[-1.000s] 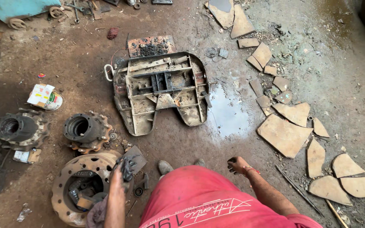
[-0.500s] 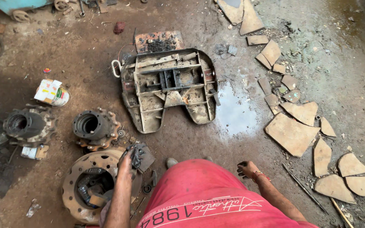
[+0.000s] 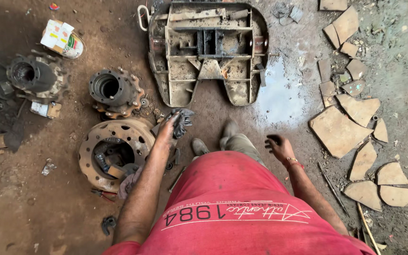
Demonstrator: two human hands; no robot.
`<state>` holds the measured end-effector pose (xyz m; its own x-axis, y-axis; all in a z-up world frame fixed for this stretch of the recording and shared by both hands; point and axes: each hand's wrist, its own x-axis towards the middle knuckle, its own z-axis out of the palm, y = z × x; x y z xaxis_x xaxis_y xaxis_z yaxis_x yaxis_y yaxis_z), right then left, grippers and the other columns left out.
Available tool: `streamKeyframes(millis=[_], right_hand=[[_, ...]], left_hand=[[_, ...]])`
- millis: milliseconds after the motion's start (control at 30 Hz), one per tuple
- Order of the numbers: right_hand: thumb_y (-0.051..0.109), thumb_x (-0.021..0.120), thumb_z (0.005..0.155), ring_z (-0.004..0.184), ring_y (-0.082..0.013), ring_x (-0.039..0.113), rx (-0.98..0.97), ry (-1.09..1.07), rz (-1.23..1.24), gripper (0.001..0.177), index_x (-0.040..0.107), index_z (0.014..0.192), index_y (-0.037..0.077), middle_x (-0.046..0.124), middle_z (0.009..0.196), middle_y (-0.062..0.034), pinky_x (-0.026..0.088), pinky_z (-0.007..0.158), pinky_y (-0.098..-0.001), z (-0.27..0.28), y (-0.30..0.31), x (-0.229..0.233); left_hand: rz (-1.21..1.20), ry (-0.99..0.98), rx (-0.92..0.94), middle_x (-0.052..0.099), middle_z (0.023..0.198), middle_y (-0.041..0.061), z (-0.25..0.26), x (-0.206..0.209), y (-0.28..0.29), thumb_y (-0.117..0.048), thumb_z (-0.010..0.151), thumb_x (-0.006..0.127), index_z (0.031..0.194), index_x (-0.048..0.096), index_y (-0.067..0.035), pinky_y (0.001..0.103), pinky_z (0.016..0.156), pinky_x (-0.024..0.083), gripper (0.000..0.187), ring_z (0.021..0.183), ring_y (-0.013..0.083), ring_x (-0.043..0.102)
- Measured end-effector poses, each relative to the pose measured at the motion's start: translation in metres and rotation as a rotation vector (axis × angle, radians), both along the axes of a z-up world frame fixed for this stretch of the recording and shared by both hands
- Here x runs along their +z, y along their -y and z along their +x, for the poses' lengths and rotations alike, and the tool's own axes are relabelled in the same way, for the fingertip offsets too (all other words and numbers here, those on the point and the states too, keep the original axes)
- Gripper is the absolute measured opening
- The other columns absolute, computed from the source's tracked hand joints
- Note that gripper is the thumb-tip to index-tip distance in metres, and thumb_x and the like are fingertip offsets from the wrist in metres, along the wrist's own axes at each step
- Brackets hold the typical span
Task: The person sits on the ground and cleans a greasy metal part using a rag and pliers. They wipe the part repeatedly, then use pliers to scrape off residue before placing the part on the floor.
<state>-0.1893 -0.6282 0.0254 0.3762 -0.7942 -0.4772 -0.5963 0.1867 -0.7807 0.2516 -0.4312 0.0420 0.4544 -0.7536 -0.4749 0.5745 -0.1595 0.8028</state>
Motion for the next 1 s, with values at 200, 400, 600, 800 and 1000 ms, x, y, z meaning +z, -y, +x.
streamKeyframes(millis=[200, 400, 600, 800, 1000], right_hand=[[0.014, 0.059, 0.102, 0.092, -0.0199, 0.077, 0.151, -0.013, -0.015, 0.029, 0.066, 0.127, 0.002, 0.078, 0.109, -0.0123, 0.062, 0.071, -0.0323, 0.026, 0.067, -0.003], [0.012, 0.057, 0.102, 0.086, -0.0179, 0.077, 0.205, -0.004, -0.013, 0.026, 0.068, 0.123, 0.001, 0.078, 0.104, -0.0106, 0.061, 0.067, -0.0309, 0.030, 0.140, -0.024], [0.012, 0.057, 0.102, 0.084, -0.0175, 0.077, 0.320, -0.105, 0.058, 0.025, 0.069, 0.121, 0.001, 0.079, 0.102, -0.0102, 0.060, 0.065, -0.0307, 0.031, 0.203, -0.042], [0.013, 0.060, 0.101, 0.081, -0.0218, 0.076, 0.298, -0.102, 0.173, 0.025, 0.068, 0.121, -0.001, 0.078, 0.100, -0.0129, 0.060, 0.063, -0.0338, 0.044, 0.248, -0.044], [0.015, 0.059, 0.102, 0.078, -0.0220, 0.075, 0.292, -0.110, 0.225, 0.028, 0.067, 0.123, -0.001, 0.077, 0.101, -0.0135, 0.059, 0.061, -0.0345, 0.062, 0.258, -0.040]], left_hand=[[0.065, -0.046, 0.126, 0.074, 0.086, 0.000, -0.001, 0.024, 0.016, -0.034, 0.098, 0.068, 0.116, 0.071, -0.011, 0.025, 0.054, 0.054, 0.029, 0.064, 0.0097, 0.066], [0.099, -0.026, 0.321, 0.072, 0.083, 0.000, 0.004, 0.030, -0.003, -0.033, 0.099, 0.065, 0.115, 0.072, -0.012, 0.026, 0.049, 0.049, 0.027, 0.061, 0.0105, 0.064], [-0.077, -0.147, 0.454, 0.077, 0.104, 0.008, -0.025, 0.048, -0.007, -0.026, 0.101, 0.062, 0.122, 0.066, -0.006, 0.030, 0.071, 0.061, 0.029, 0.083, 0.0177, 0.074], [0.378, -0.024, 0.523, 0.077, 0.098, 0.003, -0.056, 0.071, -0.003, -0.029, 0.099, 0.063, 0.120, 0.073, -0.010, 0.025, 0.064, 0.053, 0.031, 0.079, 0.0125, 0.069], [0.288, -0.014, 0.566, 0.076, 0.099, 0.002, -0.045, 0.064, 0.005, -0.026, 0.099, 0.066, 0.118, 0.074, -0.007, 0.025, 0.068, 0.055, 0.028, 0.082, 0.0117, 0.070]])
